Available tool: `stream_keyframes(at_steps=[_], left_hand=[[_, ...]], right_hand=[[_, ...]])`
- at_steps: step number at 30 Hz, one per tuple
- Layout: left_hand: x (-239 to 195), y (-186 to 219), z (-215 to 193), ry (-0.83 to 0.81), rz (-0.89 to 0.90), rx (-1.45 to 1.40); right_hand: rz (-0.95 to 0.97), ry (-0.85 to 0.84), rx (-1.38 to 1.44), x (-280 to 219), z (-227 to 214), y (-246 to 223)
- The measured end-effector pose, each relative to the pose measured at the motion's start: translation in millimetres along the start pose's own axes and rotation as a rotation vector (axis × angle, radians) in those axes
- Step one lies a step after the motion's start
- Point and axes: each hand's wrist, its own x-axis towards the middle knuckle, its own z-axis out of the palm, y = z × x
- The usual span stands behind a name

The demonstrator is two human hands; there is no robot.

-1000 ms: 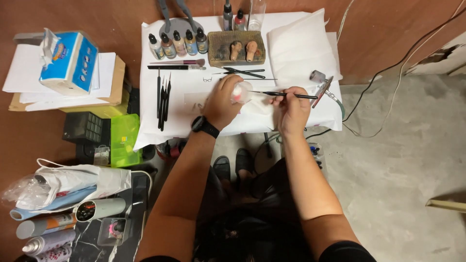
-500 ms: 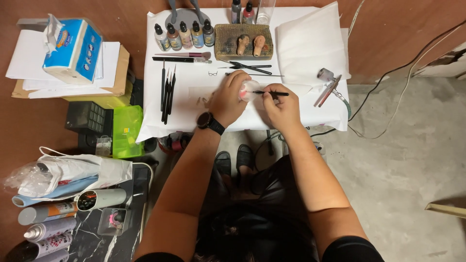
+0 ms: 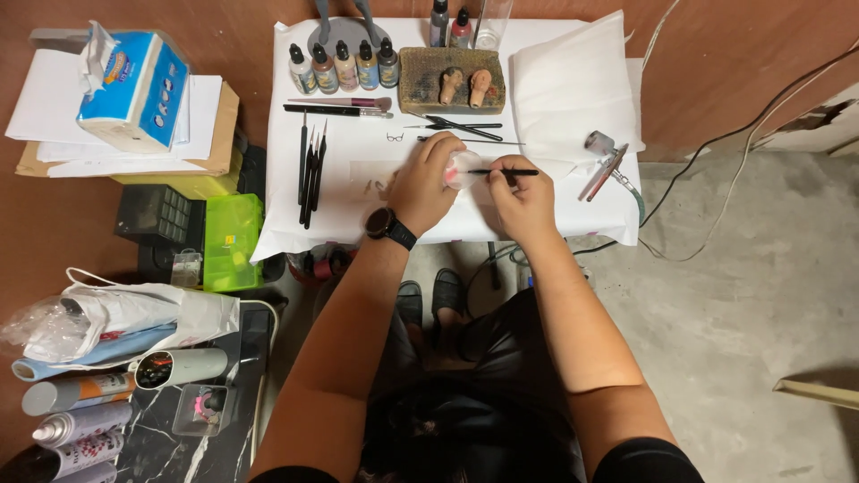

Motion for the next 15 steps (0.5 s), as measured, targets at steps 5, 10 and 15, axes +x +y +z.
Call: stream_keyframes(at_steps=[5, 10, 15], left_hand=[[0.6, 2.5, -2.8, 0.003, -0.003, -0.008], [-1.8, 4.0, -2.9, 0.0, -0.017, -0.003], [-0.8, 7.4, -6.8, 0.009, -0.011, 0.0]], right_hand=[[-0.013, 0.012, -0.021, 1.5, 1.1, 3.1], [0.033, 0.016, 0.017, 5.2, -1.4, 1.1], [0.025, 0.058, 0.025, 9.0, -1.7, 2.0]])
